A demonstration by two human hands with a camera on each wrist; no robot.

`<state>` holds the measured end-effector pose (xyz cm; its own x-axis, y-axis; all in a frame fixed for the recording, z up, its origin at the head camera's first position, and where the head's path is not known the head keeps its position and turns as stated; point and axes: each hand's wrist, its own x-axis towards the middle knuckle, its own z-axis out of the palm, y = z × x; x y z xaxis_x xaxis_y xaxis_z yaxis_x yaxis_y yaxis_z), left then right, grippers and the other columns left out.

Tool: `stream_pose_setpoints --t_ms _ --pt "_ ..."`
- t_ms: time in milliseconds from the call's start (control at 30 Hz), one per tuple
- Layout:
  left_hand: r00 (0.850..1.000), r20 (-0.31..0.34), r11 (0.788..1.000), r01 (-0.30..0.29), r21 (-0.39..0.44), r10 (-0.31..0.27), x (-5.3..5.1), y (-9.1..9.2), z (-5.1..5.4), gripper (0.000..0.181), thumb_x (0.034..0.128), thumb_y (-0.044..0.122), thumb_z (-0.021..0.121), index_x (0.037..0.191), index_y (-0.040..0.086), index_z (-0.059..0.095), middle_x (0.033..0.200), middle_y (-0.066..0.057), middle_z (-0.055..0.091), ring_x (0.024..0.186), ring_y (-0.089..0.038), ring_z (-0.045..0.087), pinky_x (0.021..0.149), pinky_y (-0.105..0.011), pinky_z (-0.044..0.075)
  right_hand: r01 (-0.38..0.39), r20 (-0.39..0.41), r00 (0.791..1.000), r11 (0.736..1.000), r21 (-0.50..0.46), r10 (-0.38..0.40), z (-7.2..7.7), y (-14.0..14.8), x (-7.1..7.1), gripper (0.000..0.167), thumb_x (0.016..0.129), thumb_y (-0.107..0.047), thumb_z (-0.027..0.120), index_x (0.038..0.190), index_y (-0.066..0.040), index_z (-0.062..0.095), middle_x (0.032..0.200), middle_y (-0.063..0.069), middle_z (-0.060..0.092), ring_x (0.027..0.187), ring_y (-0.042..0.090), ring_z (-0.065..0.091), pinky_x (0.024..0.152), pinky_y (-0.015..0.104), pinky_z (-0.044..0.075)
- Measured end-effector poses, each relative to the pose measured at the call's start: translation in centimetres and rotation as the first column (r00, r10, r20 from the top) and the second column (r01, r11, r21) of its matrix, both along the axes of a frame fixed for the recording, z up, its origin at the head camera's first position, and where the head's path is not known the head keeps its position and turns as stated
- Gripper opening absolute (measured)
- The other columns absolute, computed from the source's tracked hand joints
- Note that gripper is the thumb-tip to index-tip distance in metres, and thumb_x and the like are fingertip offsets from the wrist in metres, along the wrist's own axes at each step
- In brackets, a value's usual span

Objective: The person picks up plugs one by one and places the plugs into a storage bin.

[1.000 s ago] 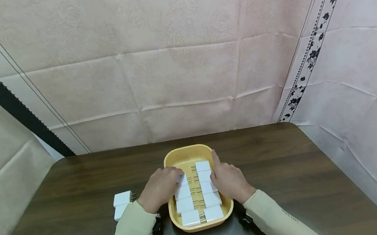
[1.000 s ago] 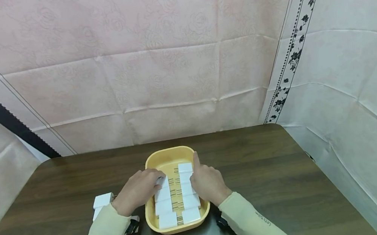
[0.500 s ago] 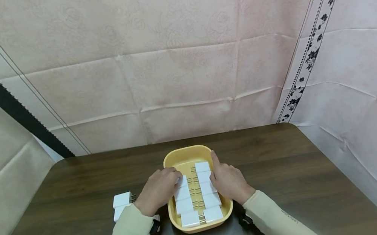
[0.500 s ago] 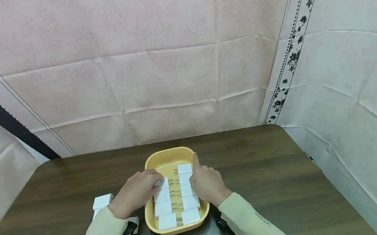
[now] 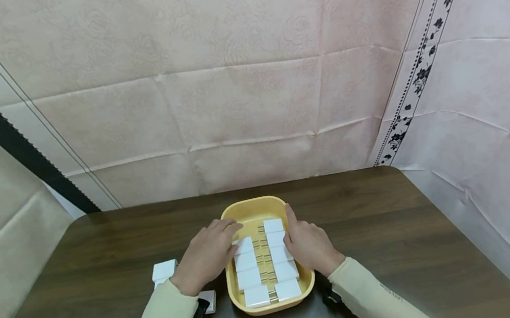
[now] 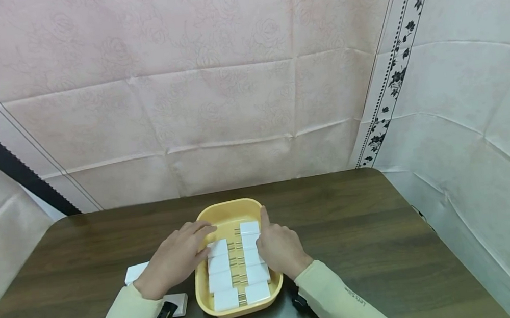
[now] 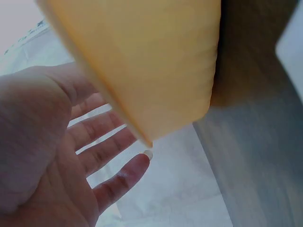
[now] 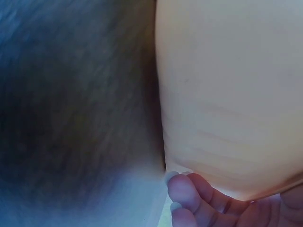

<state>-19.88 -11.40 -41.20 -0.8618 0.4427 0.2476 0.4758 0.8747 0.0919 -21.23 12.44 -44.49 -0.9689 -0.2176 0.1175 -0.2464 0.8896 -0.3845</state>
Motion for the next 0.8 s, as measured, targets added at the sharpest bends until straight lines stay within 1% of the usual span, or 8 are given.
stream_pose_setpoints --t_ms 100,233,300,367,467,567,700,800 --pt "1.0 -0.015 1.0 -0.009 0.015 0.009 0.0 -0.5 0.3 0.048 0.0902 0.023 0.077 0.134 0.012 0.063 0.135 -0.004 0.065 0.123 -0.024 0.061 0.098 -0.049 0.052 0.002 0.003 1.0 1.0 -0.003 -0.002 0.0 0.0 0.0 0.07 0.103 -0.02 0.055 0.16 -0.001 0.019 0.058 -0.001 0.047 0.042 0.013 0.042 0.042 0.027 0.031" --pt "0.999 -0.048 0.999 -0.021 0.026 0.022 -0.1 -1.2 0.5 0.051 0.0907 0.025 0.077 0.137 0.012 0.061 0.133 -0.006 0.066 0.122 -0.025 0.062 0.098 -0.05 0.05 0.003 0.011 1.0 1.0 -0.004 -0.003 0.0 0.0 0.0 0.07 0.103 -0.02 0.055 0.16 -0.001 0.018 0.058 0.0 0.047 0.043 0.013 0.042 0.042 0.027 0.032" --pt "0.998 -0.05 0.999 -0.032 0.036 0.033 -0.2 -1.5 0.5 0.051 0.0915 0.025 0.076 0.138 0.011 0.06 0.132 -0.007 0.067 0.121 -0.026 0.062 0.098 -0.051 0.049 0.004 0.014 1.0 1.0 -0.004 -0.004 0.0 0.0 0.0 0.07 0.103 -0.02 0.055 0.16 -0.001 0.018 0.059 0.0 0.047 0.043 0.013 0.043 0.042 0.028 0.032" --pt "0.998 -0.036 0.998 -0.047 0.051 0.049 -0.2 -1.9 0.7 0.051 0.0925 0.026 0.074 0.139 0.01 0.059 0.132 -0.008 0.067 0.121 -0.028 0.063 0.099 -0.052 0.049 0.004 0.018 1.0 1.0 -0.002 -0.004 0.0 0.0 0.1 0.071 0.103 -0.02 0.054 0.16 -0.001 0.018 0.059 0.0 0.047 0.044 0.013 0.043 0.042 0.028 0.032" --pt "0.997 0.01 0.994 -0.081 0.073 0.081 -0.3 -2.4 0.9 0.053 0.0944 0.029 0.072 0.141 0.009 0.057 0.133 -0.01 0.067 0.123 -0.03 0.063 0.102 -0.053 0.048 0.006 0.028 1.0 1.0 -0.005 -0.006 0.1 0.0 0.1 0.071 0.103 -0.02 0.054 0.161 -0.001 0.017 0.059 0.0 0.048 0.044 0.014 0.044 0.042 0.028 0.033" --pt "0.993 0.039 0.991 -0.112 0.079 0.109 -0.4 -3.0 1.1 0.056 0.0959 0.031 0.07 0.144 0.007 0.054 0.135 -0.014 0.065 0.125 -0.034 0.062 0.104 -0.056 0.047 0.01 0.041 0.999 1.0 -0.009 -0.01 0.2 -0.1 0.1 0.071 0.103 -0.02 0.054 0.161 -0.002 0.016 0.06 0.0 0.048 0.044 0.014 0.044 0.043 0.028 0.034" --pt "0.985 0.081 0.985 -0.16 0.067 0.155 -0.6 -4.0 1.3 0.057 0.0975 0.028 0.068 0.147 0.006 0.05 0.138 -0.019 0.062 0.128 -0.038 0.059 0.106 -0.06 0.044 0.013 0.039 0.999 1.0 -0.009 -0.013 0.2 -0.1 0.1 0.071 0.103 -0.02 0.054 0.161 -0.002 0.017 0.06 0.0 0.048 0.044 0.014 0.044 0.043 0.028 0.034" --pt "0.977 0.113 0.981 -0.188 0.052 0.181 -0.8 -4.7 1.3 0.059 0.0968 0.024 0.069 0.148 0.006 0.048 0.139 -0.022 0.061 0.129 -0.041 0.058 0.107 -0.063 0.042 0.01 0.031 0.999 1.0 -0.008 -0.01 0.2 -0.1 0.1 0.071 0.103 -0.02 0.054 0.16 -0.001 0.018 0.059 0.0 0.048 0.044 0.014 0.044 0.043 0.028 0.033"
